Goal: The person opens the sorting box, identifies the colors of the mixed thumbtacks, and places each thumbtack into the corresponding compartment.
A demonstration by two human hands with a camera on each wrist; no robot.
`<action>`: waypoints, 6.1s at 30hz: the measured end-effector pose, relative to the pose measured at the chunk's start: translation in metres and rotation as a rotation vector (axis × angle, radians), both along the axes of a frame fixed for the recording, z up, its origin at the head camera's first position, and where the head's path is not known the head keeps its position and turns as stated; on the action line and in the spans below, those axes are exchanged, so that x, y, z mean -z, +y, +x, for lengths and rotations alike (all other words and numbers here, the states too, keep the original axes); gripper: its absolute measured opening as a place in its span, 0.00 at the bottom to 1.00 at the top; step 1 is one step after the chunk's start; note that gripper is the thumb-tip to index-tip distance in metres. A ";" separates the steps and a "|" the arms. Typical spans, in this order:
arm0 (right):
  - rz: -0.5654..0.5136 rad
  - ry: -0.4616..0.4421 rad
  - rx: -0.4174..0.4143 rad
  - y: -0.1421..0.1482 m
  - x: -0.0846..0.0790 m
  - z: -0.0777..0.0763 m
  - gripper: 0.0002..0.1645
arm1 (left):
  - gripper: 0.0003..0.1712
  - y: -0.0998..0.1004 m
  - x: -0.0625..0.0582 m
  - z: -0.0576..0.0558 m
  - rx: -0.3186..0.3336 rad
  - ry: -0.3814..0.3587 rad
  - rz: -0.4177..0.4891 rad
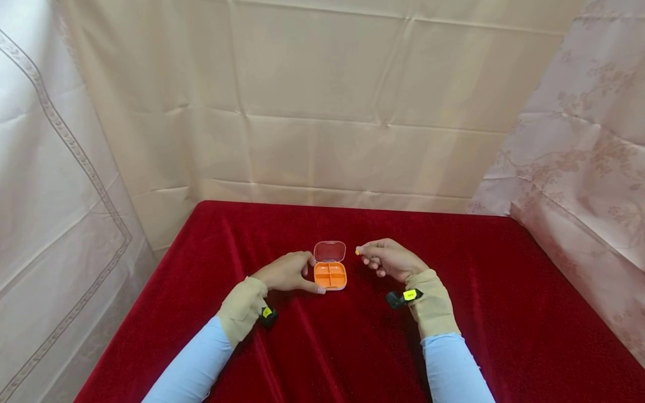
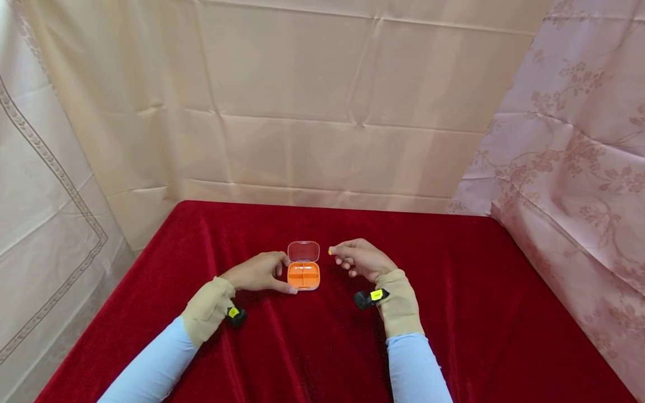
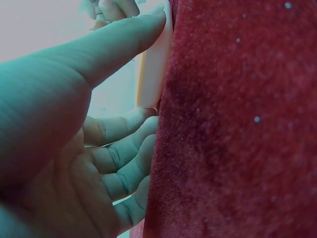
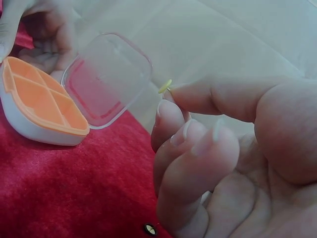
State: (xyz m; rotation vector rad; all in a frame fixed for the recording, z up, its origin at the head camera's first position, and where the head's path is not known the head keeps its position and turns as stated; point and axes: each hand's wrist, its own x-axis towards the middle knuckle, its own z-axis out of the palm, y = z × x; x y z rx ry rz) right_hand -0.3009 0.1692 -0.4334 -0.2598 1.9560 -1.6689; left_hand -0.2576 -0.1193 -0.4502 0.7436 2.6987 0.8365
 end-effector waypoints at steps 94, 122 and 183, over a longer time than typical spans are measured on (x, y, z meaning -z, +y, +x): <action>0.178 0.071 -0.086 -0.039 0.008 0.012 0.15 | 0.36 0.000 0.003 -0.004 0.000 -0.024 -0.001; 0.463 0.206 0.186 0.039 -0.004 0.001 0.15 | 0.35 0.000 0.001 -0.003 -0.008 -0.027 0.012; -0.916 -0.343 -0.415 0.044 0.004 -0.013 0.26 | 0.38 -0.001 0.002 -0.002 -0.010 -0.016 -0.002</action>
